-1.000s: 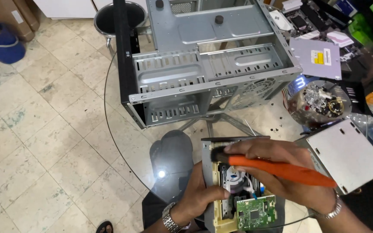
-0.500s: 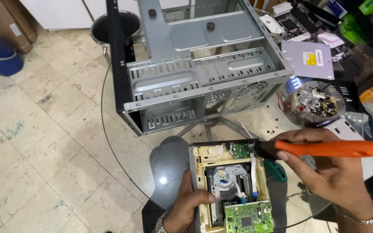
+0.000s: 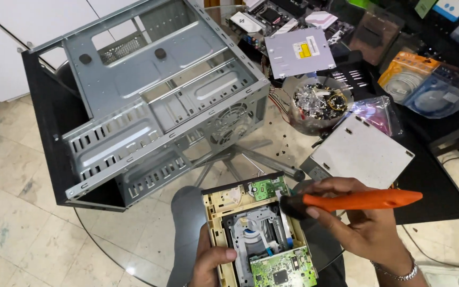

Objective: Disassembling an optical drive and cleaning its internal components with a brush.

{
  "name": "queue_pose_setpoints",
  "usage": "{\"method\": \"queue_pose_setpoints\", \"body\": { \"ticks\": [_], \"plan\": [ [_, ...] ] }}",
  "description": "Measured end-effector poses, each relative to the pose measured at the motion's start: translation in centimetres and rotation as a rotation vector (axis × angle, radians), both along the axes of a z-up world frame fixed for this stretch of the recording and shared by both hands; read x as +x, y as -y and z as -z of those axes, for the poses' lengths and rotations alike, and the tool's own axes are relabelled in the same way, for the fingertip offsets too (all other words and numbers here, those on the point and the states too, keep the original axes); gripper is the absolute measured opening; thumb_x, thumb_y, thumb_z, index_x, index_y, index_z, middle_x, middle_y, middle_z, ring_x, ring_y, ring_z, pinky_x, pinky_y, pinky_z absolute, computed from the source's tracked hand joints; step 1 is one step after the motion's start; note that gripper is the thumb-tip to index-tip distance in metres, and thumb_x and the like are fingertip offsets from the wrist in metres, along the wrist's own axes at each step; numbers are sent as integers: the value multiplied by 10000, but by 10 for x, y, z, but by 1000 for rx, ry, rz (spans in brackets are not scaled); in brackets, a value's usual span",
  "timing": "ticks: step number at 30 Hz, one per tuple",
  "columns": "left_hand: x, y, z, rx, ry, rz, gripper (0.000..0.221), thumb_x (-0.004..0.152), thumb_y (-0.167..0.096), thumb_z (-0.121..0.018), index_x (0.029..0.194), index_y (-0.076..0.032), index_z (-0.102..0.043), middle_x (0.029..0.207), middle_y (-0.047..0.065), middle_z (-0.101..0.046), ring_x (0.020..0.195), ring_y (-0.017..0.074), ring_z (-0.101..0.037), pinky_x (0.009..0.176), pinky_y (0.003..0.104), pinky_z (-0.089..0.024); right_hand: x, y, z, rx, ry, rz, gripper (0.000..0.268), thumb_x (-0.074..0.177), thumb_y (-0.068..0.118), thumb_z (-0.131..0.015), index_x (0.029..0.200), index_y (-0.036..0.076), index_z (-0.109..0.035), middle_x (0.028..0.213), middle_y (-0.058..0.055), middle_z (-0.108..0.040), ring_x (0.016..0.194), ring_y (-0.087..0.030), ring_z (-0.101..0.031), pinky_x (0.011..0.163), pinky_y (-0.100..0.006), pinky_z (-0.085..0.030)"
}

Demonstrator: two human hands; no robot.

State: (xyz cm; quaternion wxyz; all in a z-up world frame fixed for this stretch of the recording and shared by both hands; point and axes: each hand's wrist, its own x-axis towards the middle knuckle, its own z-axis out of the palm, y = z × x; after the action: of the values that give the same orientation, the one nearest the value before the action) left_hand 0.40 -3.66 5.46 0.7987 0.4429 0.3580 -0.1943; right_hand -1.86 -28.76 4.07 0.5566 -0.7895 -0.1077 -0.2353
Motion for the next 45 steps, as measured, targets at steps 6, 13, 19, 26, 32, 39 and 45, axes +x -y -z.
{"method": "queue_pose_setpoints", "body": {
  "ticks": [6, 13, 19, 26, 32, 39, 45],
  "plan": [
    [-3, 0, 14, -24, 29, 42, 742, 539, 15, -566, 1278, 63, -604, 1009, 309, -661, 961, 446, -626, 818, 497, -448, 1, -2, -17, 78, -63, -45, 372, 819, -46, -746, 1175, 3, -646, 1241, -107, -665, 1118, -306, -796, 1004, -409, -707],
    [-7, -10, 18, 55, 208, 88, 817, 430, -110, -606, 1228, 59, -638, 1151, 236, -710, 1089, 384, -647, 925, 473, -452, 63, -7, -81, 18, 34, 94, 372, 963, 28, -673, 1284, -89, -526, 1376, -266, -629, 1314, -300, -627, 996, -302, -552],
    [-16, -26, 91, 4, 429, -61, 670, 539, -89, -779, 1170, 13, -578, 1012, 181, -664, 935, 337, -642, 792, 466, -507, 39, -68, -80, -380, 158, -170, 253, 795, 119, -785, 998, -5, -698, 1031, -137, -774, 1020, -279, -798, 989, -357, -628],
    [-17, -33, 58, 71, 822, 106, 365, 618, -195, -770, 945, -57, -686, 861, 11, -688, 780, 153, -629, 739, 368, -511, 50, -127, -79, -410, 179, -632, 277, 851, 97, -755, 1123, 57, -726, 1188, -118, -769, 1135, -248, -768, 1035, -359, -608],
    [-29, -39, 82, 58, 670, 84, 582, 607, -213, -794, 1139, -33, -643, 920, 49, -663, 844, 192, -622, 751, 385, -506, 61, -116, -78, -314, 2, -655, 241, 880, 96, -697, 1117, 84, -740, 1178, -115, -784, 1129, -262, -787, 1046, -377, -620],
    [-28, -38, 67, 2, 836, 64, 423, 674, -138, -775, 1069, -34, -665, 872, 27, -695, 794, 178, -660, 711, 361, -523, 64, -115, -71, -227, -93, -721, 237, 925, 104, -653, 1144, 127, -742, 1207, -106, -770, 1183, -284, -752, 1075, -431, -634],
    [-32, -27, 78, -2, 790, 55, 468, 651, -146, -777, 1085, -41, -634, 861, 32, -654, 825, 180, -630, 746, 389, -502, 69, -119, -72, -371, 106, -820, 276, 924, 95, -687, 1200, 100, -683, 1235, -109, -745, 1172, -252, -757, 1112, -409, -570]
  ]
}}
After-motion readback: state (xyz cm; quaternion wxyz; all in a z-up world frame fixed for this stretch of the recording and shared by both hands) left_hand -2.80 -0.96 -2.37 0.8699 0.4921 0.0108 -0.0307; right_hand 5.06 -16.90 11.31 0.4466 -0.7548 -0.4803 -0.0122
